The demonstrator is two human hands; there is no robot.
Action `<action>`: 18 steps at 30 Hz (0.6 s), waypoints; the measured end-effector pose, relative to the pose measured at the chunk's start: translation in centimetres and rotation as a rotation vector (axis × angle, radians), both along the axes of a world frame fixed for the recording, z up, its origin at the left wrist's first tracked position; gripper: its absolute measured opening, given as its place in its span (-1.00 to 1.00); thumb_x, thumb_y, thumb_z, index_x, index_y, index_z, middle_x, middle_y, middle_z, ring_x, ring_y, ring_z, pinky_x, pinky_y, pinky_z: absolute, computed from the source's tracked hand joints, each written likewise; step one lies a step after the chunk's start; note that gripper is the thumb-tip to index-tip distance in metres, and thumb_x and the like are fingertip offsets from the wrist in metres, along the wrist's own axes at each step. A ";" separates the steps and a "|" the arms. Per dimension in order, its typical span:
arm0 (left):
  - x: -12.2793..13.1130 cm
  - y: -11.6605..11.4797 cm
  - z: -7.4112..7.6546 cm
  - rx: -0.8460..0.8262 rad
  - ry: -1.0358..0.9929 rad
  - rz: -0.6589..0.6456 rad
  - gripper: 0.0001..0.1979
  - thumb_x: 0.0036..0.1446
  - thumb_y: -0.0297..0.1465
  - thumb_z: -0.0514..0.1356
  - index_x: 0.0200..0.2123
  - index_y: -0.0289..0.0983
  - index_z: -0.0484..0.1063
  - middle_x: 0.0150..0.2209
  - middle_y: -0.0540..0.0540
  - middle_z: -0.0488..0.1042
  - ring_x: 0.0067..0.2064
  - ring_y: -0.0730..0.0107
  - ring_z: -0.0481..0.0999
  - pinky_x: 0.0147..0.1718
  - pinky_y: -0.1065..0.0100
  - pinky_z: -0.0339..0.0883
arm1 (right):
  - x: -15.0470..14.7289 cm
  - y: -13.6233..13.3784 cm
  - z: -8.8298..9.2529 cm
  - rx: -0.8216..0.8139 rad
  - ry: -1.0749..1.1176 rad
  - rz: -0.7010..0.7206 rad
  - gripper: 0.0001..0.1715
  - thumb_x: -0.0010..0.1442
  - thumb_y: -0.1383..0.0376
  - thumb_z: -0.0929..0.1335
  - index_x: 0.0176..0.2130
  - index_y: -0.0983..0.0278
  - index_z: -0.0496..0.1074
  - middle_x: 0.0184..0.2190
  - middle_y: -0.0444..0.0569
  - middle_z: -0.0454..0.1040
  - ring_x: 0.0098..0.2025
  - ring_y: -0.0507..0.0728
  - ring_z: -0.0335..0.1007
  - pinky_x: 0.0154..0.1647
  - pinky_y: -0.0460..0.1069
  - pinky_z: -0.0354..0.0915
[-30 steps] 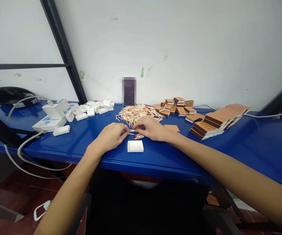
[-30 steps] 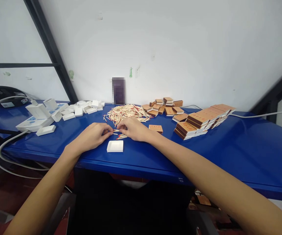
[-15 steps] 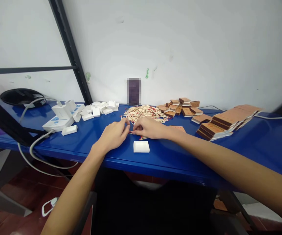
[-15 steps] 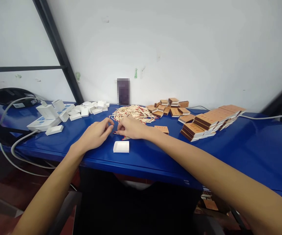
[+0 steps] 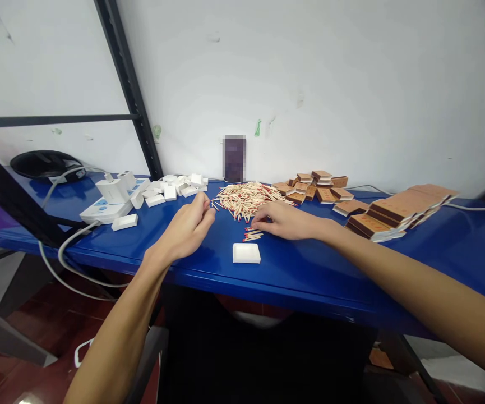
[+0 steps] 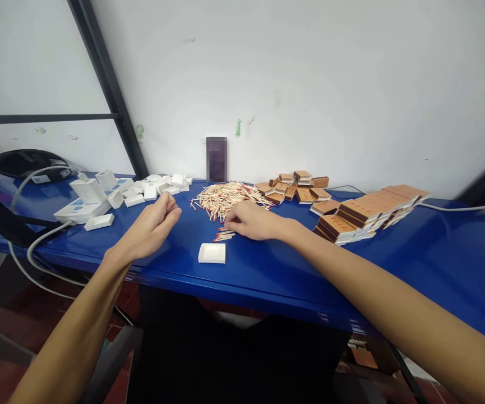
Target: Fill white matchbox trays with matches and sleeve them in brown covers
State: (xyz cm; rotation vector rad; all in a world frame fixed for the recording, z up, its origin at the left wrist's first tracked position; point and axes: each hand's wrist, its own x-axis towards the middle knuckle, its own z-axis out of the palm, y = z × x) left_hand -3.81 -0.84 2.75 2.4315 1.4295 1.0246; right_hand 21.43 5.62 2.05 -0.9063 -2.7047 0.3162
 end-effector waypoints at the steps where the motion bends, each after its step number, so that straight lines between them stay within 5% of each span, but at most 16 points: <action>1: 0.0 -0.1 0.0 -0.008 0.003 -0.026 -0.75 0.35 -0.29 -0.04 -0.39 -0.19 -0.04 -0.48 0.09 0.12 -0.47 0.45 0.11 -0.44 0.33 0.01 | 0.0 -0.3 0.1 -0.007 0.007 0.011 -0.71 0.29 0.23 0.31 -0.31 0.25 0.61 -0.39 -0.05 0.57 -0.35 0.09 0.39 -0.25 0.01 0.24; 7: 1.1 -0.6 0.3 -0.125 -0.070 -0.212 -0.76 0.33 -0.24 0.03 -0.35 -0.24 0.19 -0.49 0.08 0.19 -0.46 0.49 0.14 -0.46 0.39 0.04 | 0.2 -1.9 0.3 -0.077 0.011 -0.018 -0.69 0.25 0.11 0.36 -0.23 0.27 0.60 -0.29 0.02 0.57 -0.28 0.12 0.42 -0.26 0.01 0.26; 12: 2.3 -0.8 0.5 -0.105 -0.367 -0.202 -0.62 0.31 -0.21 -0.01 -0.53 -0.24 0.06 -0.52 0.06 0.03 -0.47 0.47 0.03 -0.48 0.36 -0.01 | 0.2 -1.4 -0.9 -0.042 0.075 -0.037 -0.81 0.24 0.23 0.36 -0.22 0.28 0.54 -0.23 0.03 0.56 -0.21 0.13 0.43 -0.21 0.00 0.27; 18: 3.3 -0.1 -1.1 -0.102 -0.557 -0.232 -0.61 0.25 -0.17 0.05 -0.55 -0.22 0.06 -0.55 0.06 0.02 -0.49 0.46 0.00 -0.50 0.34 -0.01 | 0.3 -1.2 -0.9 -0.129 0.080 -0.050 -0.88 0.21 0.29 0.36 -0.28 0.30 0.49 -0.36 -0.03 0.53 -0.36 0.07 0.37 -0.34 -0.03 0.25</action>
